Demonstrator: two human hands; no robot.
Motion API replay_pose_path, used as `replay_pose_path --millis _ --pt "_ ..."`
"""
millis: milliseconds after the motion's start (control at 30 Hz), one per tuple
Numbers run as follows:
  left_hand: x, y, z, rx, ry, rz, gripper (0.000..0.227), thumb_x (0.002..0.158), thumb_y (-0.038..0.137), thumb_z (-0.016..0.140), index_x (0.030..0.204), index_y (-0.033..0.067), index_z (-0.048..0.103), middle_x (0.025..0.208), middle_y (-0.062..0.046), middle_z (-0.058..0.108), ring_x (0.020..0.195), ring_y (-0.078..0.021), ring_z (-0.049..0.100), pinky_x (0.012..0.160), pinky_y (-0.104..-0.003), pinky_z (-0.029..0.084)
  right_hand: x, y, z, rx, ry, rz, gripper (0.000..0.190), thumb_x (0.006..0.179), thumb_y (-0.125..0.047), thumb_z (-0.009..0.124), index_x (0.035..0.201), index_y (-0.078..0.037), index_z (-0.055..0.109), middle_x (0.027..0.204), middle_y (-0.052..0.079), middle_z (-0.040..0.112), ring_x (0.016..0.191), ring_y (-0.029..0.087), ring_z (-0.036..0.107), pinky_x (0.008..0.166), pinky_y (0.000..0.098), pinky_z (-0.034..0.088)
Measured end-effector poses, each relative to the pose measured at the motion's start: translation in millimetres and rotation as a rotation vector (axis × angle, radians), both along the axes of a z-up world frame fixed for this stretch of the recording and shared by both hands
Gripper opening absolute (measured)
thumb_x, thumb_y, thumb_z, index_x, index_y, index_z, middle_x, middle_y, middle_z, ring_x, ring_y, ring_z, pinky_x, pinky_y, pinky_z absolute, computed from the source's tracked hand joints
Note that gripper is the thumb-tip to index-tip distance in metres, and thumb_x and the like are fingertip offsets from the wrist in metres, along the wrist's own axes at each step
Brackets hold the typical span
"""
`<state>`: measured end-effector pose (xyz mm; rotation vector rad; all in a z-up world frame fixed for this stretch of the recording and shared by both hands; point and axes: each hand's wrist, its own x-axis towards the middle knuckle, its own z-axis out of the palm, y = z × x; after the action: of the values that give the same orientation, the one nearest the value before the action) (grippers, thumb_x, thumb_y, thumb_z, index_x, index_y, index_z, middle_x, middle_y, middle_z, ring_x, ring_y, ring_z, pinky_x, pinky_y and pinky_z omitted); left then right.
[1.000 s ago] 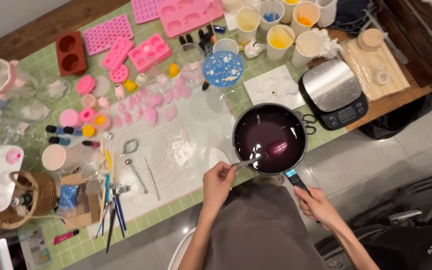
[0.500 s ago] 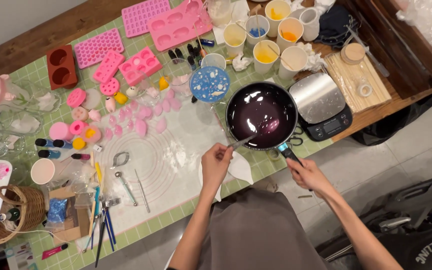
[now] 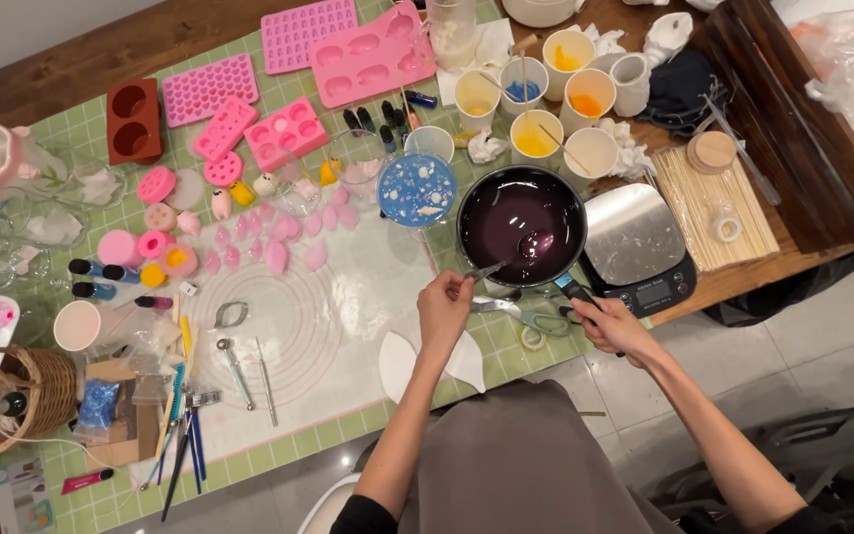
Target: The person is assembling and decorating a candle in a cocktail glass using colored wax and small decorative pieces.
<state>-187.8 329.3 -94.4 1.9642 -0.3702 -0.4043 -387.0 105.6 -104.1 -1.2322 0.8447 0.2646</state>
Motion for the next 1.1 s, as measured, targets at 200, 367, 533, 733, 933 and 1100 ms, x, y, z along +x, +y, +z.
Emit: replay_pose_path --millis 200,367,533,733,933,1100 --pt "-5.3 -1.0 -6.5 0.022 0.071 0.041 0.019 0.091 0.018 0.072 0.083 0.0013 0.068 0.067 -0.007 0.069 0.057 -0.0148 0.062 0.057 -0.032 0.05 0.8 -16.1 -6.2 0.036 0.038 0.042 0.035 0.103 -0.034 0.056 0.081 -0.008 0.053 0.052 -0.006 0.031 0.04 0.005 0.023 0.037 0.0267 0.014" --pt "-5.1 -3.4 -13.7 0.02 0.09 0.057 0.021 0.091 0.02 0.074 0.082 0.0013 0.068 0.067 -0.007 0.069 0.059 -0.0149 0.062 0.059 -0.031 0.05 -2.4 -32.0 -14.8 0.01 0.028 0.098 0.036 0.103 -0.036 0.057 0.083 -0.007 0.059 0.052 -0.006 0.031 0.041 0.006 0.024 0.037 0.0272 0.016" --pt "-0.5 -4.8 -16.0 0.045 0.063 0.057 0.021 0.09 0.021 0.074 0.083 0.0017 0.07 0.069 -0.008 0.071 0.06 -0.0159 0.064 0.059 -0.033 0.051 2.8 -50.7 -10.8 -0.203 0.108 0.161 0.035 0.097 -0.04 0.061 0.089 -0.008 0.071 0.052 -0.005 0.038 0.04 0.007 0.032 0.038 0.027 0.024" --pt "2.8 -5.6 -18.7 0.113 0.015 0.066 0.024 0.09 0.026 0.075 0.082 0.0033 0.072 0.072 -0.008 0.074 0.062 -0.0203 0.07 0.061 -0.034 0.053 -4.2 -66.6 -19.6 -0.513 0.039 0.227 0.044 0.092 -0.04 0.075 0.083 0.003 0.07 0.056 0.003 0.058 0.046 0.011 0.054 0.043 0.0277 0.042" --pt "3.8 -7.8 -19.6 0.107 0.044 0.06 0.025 0.089 0.028 0.074 0.082 0.0044 0.071 0.072 -0.008 0.074 0.062 -0.0218 0.07 0.061 -0.036 0.053 4.1 -55.6 23.5 -0.683 0.062 0.178 0.043 0.09 -0.037 0.076 0.107 0.002 0.074 0.073 0.01 0.072 0.062 0.015 0.069 0.059 0.0319 0.055" --pt "1.3 -11.6 -27.9 0.114 0.116 0.032 0.028 0.088 0.03 0.074 0.079 0.0046 0.071 0.073 -0.006 0.075 0.064 -0.02 0.071 0.062 -0.035 0.053 4.3 -57.8 26.6 -1.023 -0.136 0.06 0.04 0.102 -0.032 0.066 0.119 0.003 0.073 0.102 0.018 0.077 0.092 0.021 0.072 0.083 0.0361 0.056"
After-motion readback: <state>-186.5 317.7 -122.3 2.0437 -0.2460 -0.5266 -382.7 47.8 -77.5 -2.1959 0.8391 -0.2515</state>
